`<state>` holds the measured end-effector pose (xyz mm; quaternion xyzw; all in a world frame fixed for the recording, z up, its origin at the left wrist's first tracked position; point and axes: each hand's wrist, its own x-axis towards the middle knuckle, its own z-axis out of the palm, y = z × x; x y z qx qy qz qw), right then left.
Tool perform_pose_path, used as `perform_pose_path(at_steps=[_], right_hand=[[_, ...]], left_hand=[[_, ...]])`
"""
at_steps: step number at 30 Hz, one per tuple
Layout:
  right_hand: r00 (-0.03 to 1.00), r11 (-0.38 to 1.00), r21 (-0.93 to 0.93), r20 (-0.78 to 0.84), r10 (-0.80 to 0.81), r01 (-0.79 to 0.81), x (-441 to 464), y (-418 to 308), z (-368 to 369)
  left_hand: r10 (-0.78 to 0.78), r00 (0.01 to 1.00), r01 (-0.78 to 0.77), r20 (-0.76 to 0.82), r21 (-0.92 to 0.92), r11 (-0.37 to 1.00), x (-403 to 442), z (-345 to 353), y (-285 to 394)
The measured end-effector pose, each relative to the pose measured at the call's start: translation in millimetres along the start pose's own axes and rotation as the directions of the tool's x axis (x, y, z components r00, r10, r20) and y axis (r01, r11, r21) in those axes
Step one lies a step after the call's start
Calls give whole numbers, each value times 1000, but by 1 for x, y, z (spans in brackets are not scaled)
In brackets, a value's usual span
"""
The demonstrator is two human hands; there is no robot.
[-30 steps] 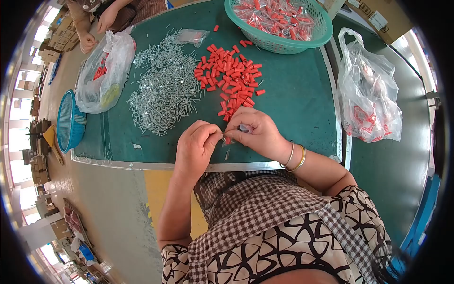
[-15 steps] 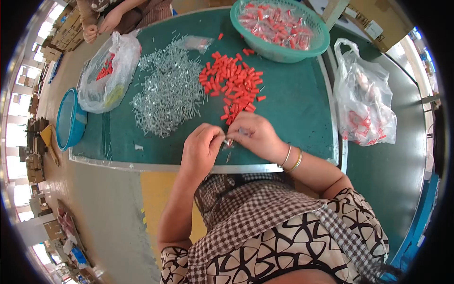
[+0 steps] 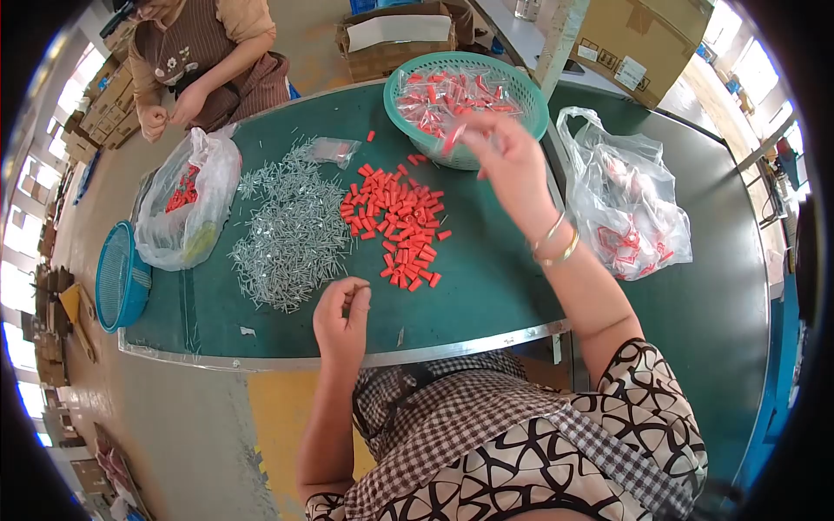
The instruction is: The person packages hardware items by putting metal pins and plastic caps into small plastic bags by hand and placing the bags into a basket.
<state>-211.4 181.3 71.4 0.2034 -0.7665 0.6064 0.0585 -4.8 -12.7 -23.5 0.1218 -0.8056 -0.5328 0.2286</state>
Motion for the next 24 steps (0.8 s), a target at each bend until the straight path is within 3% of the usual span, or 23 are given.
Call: perform_pose_path(at_steps=[1,3,5,6,7,9,13,17,21,24], right_hand=[[978,982,162,-199,-60,93,7,7,2],[986,922,368,-68,155,-119,-16,14,14],[863,507,703,457,215,-499,-43,47,29],[721,106,714,675,157,-692,-55,58,40],[640,-70,664,740,209,-745,-68,65,52],[605,-69,641,750,266,-765,-89,68,67],[628,-72,637,770,113,-768,-95,67,77],[629,-55,627,778,-8,-777,-96,66,79],[624,-4,624,780,-54,-781,-100,65,77],[638,39,638,770,-5,-769,-100,63,74]], left_hand=[[-21,999,20,38,33,999,-8,4,-8],[-26,998,20,60,86,996,-16,11,-10],[5,998,-13,57,131,991,-20,17,-6],[54,998,-57,31,110,992,-20,18,-9],[6,1000,-7,16,69,998,-22,19,-12],[-78,997,78,-21,-5,997,-21,18,-18],[-131,987,125,-88,-75,989,-21,21,-5],[-77,993,67,-88,-116,991,-11,39,16],[-51,998,52,-27,21,998,5,50,19],[-197,980,191,-31,-144,971,5,53,17]])
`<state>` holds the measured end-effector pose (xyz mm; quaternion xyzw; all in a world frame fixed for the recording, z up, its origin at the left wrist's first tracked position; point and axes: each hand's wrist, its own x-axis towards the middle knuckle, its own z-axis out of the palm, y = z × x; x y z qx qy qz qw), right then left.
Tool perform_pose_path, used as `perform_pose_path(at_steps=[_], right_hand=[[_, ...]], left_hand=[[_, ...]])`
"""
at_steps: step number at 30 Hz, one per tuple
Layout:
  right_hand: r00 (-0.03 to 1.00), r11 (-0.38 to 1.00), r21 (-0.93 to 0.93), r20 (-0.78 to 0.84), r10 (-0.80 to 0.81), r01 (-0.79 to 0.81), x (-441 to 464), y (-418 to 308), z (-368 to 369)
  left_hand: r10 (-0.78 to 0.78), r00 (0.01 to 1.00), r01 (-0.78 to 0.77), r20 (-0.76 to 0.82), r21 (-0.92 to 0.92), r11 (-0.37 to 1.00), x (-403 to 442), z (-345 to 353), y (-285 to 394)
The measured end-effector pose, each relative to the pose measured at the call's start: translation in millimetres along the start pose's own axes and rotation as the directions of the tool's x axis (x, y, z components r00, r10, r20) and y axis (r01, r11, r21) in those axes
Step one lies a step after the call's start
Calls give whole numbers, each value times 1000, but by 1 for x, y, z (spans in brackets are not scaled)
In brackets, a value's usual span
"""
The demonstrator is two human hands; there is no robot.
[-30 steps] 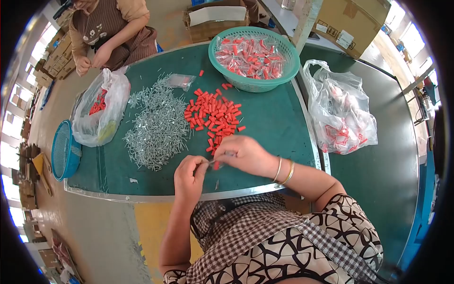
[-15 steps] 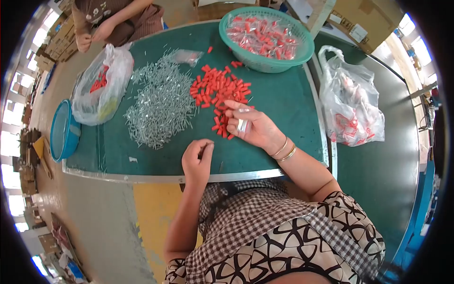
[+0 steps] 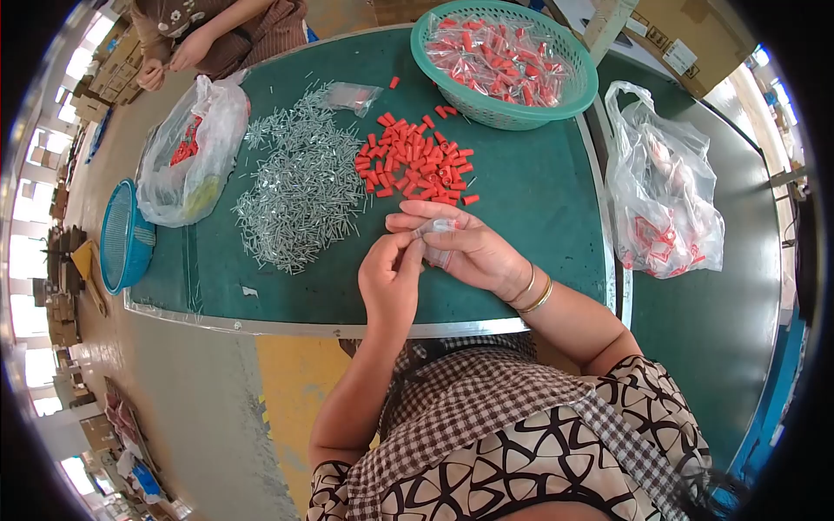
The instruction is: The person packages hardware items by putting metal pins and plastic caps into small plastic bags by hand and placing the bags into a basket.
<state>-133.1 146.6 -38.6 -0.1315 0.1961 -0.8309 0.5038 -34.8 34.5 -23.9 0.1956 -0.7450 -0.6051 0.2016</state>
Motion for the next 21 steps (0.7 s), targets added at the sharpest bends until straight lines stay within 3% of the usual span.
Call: perform_pose_path(at_steps=[2,5,9,14,18,21], right_hand=[[1000,1000,-22,6,-4,5,0,0,-3],[999,1000,-15,39,0,1,1,3,-5],[1000,999,-38,-20,-10,9,0,5,-1],[994,994,-75,-72,-81,76,2,5,-2],[968,982,-115,-182,-172,153,0,-3,-3],[928,945,-191,-217,-303,264,-1,-10,-7]], left_hand=[[-95,995,96,15,-121,988,-1,-2,4],[-101,995,103,25,-92,990,-1,-6,4],[53,996,-45,-75,103,994,-1,-6,3],[293,952,-241,-86,379,893,2,-15,-6],[-72,980,68,-185,-30,997,5,-22,9],[-138,972,114,-192,-131,985,7,-32,13]])
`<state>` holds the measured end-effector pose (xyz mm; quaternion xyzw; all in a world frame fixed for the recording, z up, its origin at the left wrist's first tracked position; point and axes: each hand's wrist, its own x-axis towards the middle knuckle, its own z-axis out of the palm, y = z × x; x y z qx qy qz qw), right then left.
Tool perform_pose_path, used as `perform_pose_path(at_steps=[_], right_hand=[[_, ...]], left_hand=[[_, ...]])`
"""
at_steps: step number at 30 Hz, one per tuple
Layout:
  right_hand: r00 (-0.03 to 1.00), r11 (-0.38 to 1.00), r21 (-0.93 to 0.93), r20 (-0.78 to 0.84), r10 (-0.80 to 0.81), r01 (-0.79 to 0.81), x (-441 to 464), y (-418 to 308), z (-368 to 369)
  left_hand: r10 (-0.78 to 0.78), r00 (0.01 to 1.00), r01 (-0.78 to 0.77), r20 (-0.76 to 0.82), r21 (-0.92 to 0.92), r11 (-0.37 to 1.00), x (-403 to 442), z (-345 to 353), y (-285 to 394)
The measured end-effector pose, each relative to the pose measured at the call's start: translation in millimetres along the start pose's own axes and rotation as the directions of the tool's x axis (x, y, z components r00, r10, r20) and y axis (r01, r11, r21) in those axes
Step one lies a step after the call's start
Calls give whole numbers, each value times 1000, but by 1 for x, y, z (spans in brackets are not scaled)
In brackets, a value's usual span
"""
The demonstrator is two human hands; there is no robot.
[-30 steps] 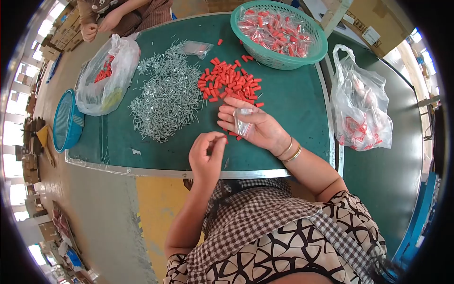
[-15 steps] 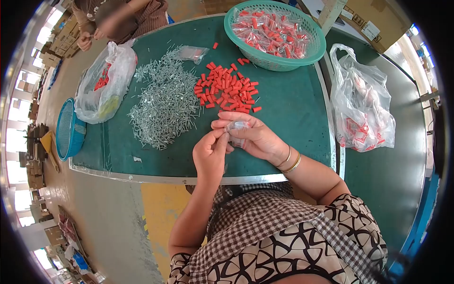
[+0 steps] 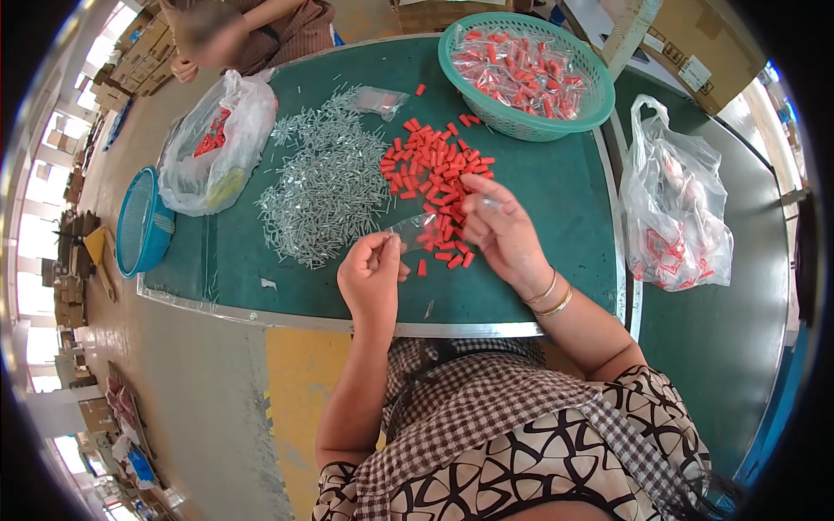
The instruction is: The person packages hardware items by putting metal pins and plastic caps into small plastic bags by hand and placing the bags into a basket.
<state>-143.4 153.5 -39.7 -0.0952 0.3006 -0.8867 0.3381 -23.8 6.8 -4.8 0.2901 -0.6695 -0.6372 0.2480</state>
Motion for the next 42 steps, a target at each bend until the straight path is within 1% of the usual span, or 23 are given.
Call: perform_pose_path(at_steps=[2,3,5,6,7,8,10,11,12,15,16,17,18,23,26,29,32,35,38,39,40,41,42], right_hand=[[993,984,-137,-16,-120,117,-4,-6,7],[986,946,-308,-96,-135,99,-10,-9,18],[989,809,-576,0,-146,120,-23,4,25],[986,705,-693,61,-156,154,-25,7,28],[994,723,-681,66,-92,112,-26,7,33],[997,739,-671,66,-29,66,-29,8,37],[998,837,-546,64,-13,46,-29,17,33],[995,798,-599,103,-5,66,-29,15,30],[994,833,-548,31,107,-73,-31,9,36],[980,835,-514,-75,182,-194,-30,13,29],[980,874,-445,-61,187,-194,-30,15,26],[981,907,-376,-42,189,-191,-28,15,21],[981,934,-302,-24,193,-191,-26,15,21],[992,921,-371,-23,122,-122,-26,4,31],[996,884,-459,-64,60,-83,-28,11,25],[996,825,-558,-42,78,-88,-30,8,29],[995,791,-609,29,96,-59,-30,12,27],[993,746,-661,13,115,-78,-30,12,31],[994,735,-673,-9,105,-83,-30,6,33],[997,673,-738,5,79,-49,-27,10,26],[998,617,-787,33,49,-4,-23,10,27],[999,685,-727,-41,30,-51,-24,11,31],[995,727,-682,-100,16,-80,-20,19,27]], left_hand=[[3,998,-2,-56,23,1000,1,-2,1],[6,997,-4,-80,34,999,1,-3,1],[265,963,-237,-57,299,924,1,-6,-11],[401,916,-355,-24,415,837,3,-4,-13],[514,857,-468,18,444,764,-1,1,-5],[544,837,-510,60,445,736,-4,5,-3],[616,767,-615,179,480,626,-9,10,4],[635,745,-644,204,468,605,-9,14,4],[650,725,-669,226,457,587,-10,17,2],[649,708,-690,277,465,555,-11,24,-1],[630,717,-684,298,476,553,-12,24,-2],[663,681,-721,310,444,532,-9,25,-4],[649,695,-710,311,441,549,-9,26,-5],[552,774,-633,310,388,670,-15,31,-11],[737,610,-775,292,416,476,-11,24,3],[749,580,-758,321,549,352,-11,16,29],[539,784,-620,308,336,710,-8,13,18],[248,930,-319,271,264,910,-13,6,4],[425,879,-474,216,300,828,-6,9,-9],[549,814,-579,188,328,747,4,9,-23],[436,890,-455,133,321,831,6,9,-28],[361,930,-363,65,292,885,12,5,-52],[266,964,-256,-21,202,945,-3,4,-49]])
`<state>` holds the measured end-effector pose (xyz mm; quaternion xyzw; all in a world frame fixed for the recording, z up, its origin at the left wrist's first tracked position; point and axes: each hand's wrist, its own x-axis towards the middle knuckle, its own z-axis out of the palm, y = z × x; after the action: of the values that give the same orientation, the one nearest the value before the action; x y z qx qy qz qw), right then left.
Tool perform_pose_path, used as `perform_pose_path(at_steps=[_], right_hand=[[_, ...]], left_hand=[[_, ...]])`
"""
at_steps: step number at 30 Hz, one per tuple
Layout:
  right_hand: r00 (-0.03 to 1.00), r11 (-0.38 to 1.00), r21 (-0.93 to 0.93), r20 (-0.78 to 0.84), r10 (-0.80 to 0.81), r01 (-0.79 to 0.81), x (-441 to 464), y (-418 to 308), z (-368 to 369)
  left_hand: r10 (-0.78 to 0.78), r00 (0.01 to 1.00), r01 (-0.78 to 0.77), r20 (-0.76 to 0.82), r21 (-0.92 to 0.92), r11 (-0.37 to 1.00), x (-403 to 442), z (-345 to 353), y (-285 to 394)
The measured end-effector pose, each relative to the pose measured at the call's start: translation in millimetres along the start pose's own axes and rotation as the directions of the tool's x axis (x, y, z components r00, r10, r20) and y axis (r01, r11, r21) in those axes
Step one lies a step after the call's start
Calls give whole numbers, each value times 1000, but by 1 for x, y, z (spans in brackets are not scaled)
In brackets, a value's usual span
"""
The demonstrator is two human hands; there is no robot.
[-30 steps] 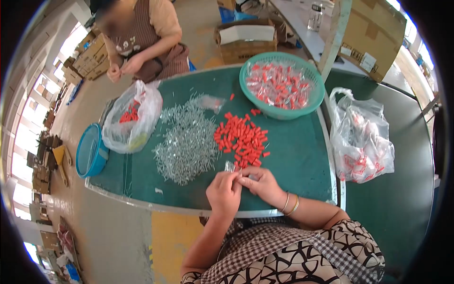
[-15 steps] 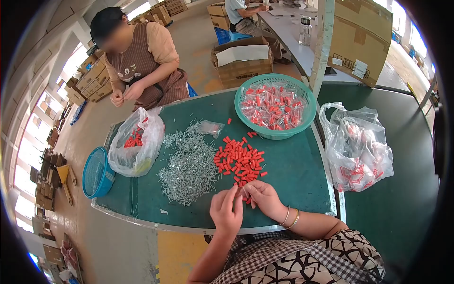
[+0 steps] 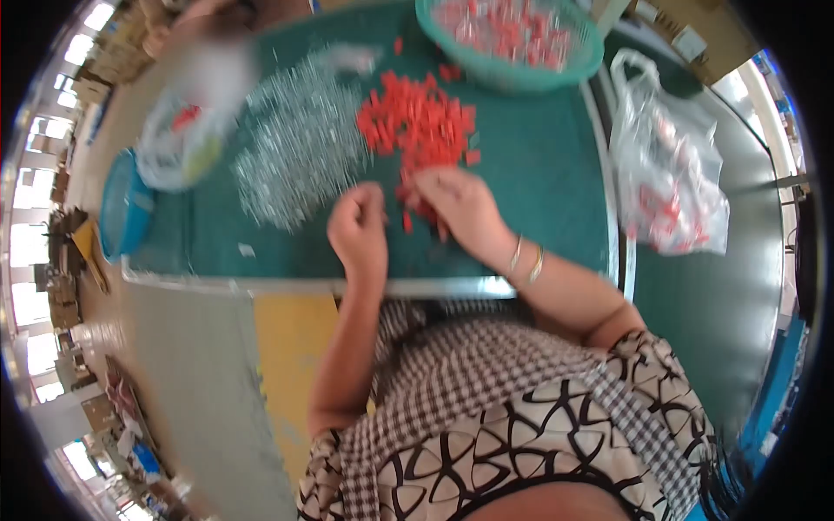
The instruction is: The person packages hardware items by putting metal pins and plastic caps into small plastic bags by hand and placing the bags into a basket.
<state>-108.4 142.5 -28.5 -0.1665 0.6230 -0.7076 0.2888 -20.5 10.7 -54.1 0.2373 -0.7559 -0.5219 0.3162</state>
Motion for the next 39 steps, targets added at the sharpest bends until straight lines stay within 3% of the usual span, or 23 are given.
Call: perform_pose_path(at_steps=[1,2,3,4,6,8,16,22,29,36,39], right_hand=[[1000,999,-34,-11,-15,14,2,5,0],[1000,1000,7,-23,7,-6,-2,10,0],[999,999,47,-36,15,-13,-3,14,0],[999,997,79,-44,-9,13,2,13,0],[998,993,117,-61,14,-7,2,11,3],[997,989,147,-67,26,-16,3,9,1],[997,958,279,-14,71,-65,2,-1,-12],[998,999,5,21,53,-54,-1,-15,-7],[988,995,35,129,89,-94,-5,-19,-9],[993,996,22,85,85,-87,-6,-18,-10],[995,998,4,82,54,-55,-5,-18,-11]], left_hand=[[-67,994,57,-84,-114,992,1,-2,15],[29,997,-33,-71,-67,997,-10,-11,17],[254,966,-256,40,48,965,-25,-18,20],[478,863,-498,160,124,858,-33,-24,24],[442,781,-569,442,209,796,-48,-27,27],[273,801,-486,533,312,816,-47,-21,26],[269,777,-481,569,263,836,-39,-7,13],[253,747,-503,615,273,820,-38,-9,17],[340,762,-580,551,346,737,-45,-6,20],[197,744,-594,639,497,633,-52,-1,51],[253,753,-615,608,512,600,-52,3,39]])
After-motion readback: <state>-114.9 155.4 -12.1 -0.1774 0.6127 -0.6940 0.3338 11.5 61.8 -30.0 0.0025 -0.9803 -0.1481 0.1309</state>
